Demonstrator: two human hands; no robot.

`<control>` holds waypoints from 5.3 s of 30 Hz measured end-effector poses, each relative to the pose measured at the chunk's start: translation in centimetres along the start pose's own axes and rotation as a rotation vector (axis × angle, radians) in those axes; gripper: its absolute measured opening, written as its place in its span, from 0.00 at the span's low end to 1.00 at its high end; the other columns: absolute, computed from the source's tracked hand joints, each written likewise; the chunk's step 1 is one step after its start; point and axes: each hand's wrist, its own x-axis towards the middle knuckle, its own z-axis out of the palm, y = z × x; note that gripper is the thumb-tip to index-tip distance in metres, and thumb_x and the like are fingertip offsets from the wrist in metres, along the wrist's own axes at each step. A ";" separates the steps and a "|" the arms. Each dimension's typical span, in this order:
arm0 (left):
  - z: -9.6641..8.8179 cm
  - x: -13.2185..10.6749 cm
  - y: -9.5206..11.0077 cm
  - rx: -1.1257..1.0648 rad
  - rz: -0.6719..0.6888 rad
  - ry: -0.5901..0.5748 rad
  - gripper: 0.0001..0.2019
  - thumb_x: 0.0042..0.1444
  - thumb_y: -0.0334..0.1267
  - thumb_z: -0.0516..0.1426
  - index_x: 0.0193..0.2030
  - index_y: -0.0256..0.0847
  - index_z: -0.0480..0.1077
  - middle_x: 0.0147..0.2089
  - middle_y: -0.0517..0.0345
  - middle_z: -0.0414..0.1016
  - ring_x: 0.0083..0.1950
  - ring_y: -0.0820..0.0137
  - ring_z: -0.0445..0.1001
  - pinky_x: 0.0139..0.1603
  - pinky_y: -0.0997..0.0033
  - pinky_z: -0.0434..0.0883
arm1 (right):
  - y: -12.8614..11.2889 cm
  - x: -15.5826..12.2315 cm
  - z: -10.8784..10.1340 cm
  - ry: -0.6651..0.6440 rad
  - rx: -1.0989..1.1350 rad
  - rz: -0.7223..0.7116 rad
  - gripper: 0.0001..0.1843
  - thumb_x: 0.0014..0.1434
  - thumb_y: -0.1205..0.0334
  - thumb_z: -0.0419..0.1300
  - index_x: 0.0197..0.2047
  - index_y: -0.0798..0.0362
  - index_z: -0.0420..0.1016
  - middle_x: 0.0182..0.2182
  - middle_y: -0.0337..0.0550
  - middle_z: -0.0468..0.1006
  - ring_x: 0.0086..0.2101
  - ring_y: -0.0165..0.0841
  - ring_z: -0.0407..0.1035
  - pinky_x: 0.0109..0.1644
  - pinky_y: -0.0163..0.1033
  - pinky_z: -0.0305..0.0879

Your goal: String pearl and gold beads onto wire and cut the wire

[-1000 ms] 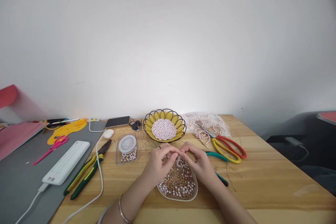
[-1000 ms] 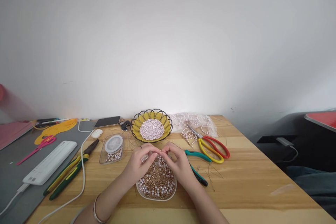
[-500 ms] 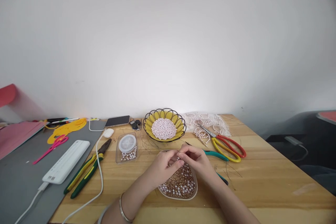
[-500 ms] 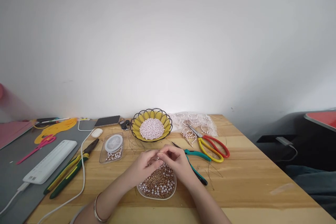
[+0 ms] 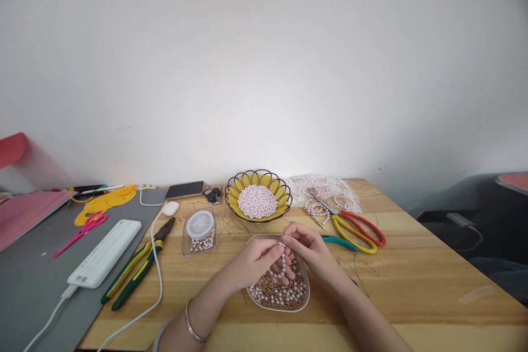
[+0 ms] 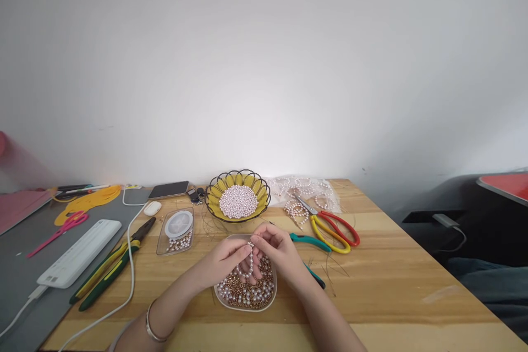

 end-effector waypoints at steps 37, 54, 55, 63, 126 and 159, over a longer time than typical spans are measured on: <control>-0.3 0.2 -0.1 -0.196 -0.099 -0.071 0.22 0.49 0.55 0.69 0.34 0.36 0.73 0.33 0.52 0.82 0.35 0.65 0.81 0.38 0.67 0.72 | 0.5 -0.2 -0.5 0.050 0.067 -0.060 0.25 0.58 0.41 0.69 0.26 0.50 0.65 0.22 0.31 0.59 0.24 0.29 0.49 0.29 0.36 0.46; -0.5 -0.1 0.3 -0.187 -0.173 -0.136 0.23 0.50 0.58 0.68 0.33 0.37 0.78 0.35 0.49 0.86 0.37 0.62 0.83 0.36 0.69 0.72 | 0.5 -0.3 -0.6 0.026 0.104 -0.061 0.24 0.59 0.43 0.69 0.26 0.50 0.65 0.22 0.31 0.58 0.24 0.29 0.48 0.29 0.37 0.45; -0.6 -0.2 0.4 -0.206 -0.184 -0.143 0.23 0.50 0.58 0.68 0.33 0.37 0.78 0.35 0.49 0.86 0.36 0.63 0.83 0.35 0.69 0.72 | 0.5 -0.3 -0.6 0.025 0.109 -0.061 0.24 0.59 0.43 0.69 0.26 0.50 0.65 0.22 0.31 0.58 0.24 0.29 0.48 0.29 0.37 0.45; -0.8 -0.3 0.2 -0.299 -0.235 -0.124 0.24 0.45 0.56 0.72 0.33 0.34 0.80 0.35 0.45 0.86 0.34 0.60 0.84 0.39 0.61 0.78 | 0.4 -0.2 -0.5 0.003 0.142 -0.041 0.24 0.58 0.44 0.70 0.26 0.50 0.64 0.21 0.31 0.57 0.25 0.30 0.47 0.30 0.37 0.43; -2.0 -0.2 -1.1 -0.472 -0.115 -0.588 0.34 0.58 0.50 0.67 0.67 0.39 0.63 0.53 0.37 0.82 0.51 0.56 0.84 0.34 0.72 0.74 | -0.4 -0.6 -0.2 -0.079 0.250 -0.096 0.24 0.60 0.46 0.69 0.26 0.49 0.62 0.19 0.29 0.56 0.21 0.28 0.45 0.26 0.36 0.45; -0.3 0.0 0.6 0.164 0.111 0.155 0.18 0.66 0.51 0.56 0.37 0.37 0.72 0.36 0.55 0.75 0.37 0.68 0.72 0.38 0.71 0.67 | -0.1 -0.3 0.1 -0.004 -0.072 -0.069 0.23 0.59 0.42 0.69 0.27 0.52 0.69 0.19 0.31 0.64 0.22 0.28 0.56 0.28 0.36 0.50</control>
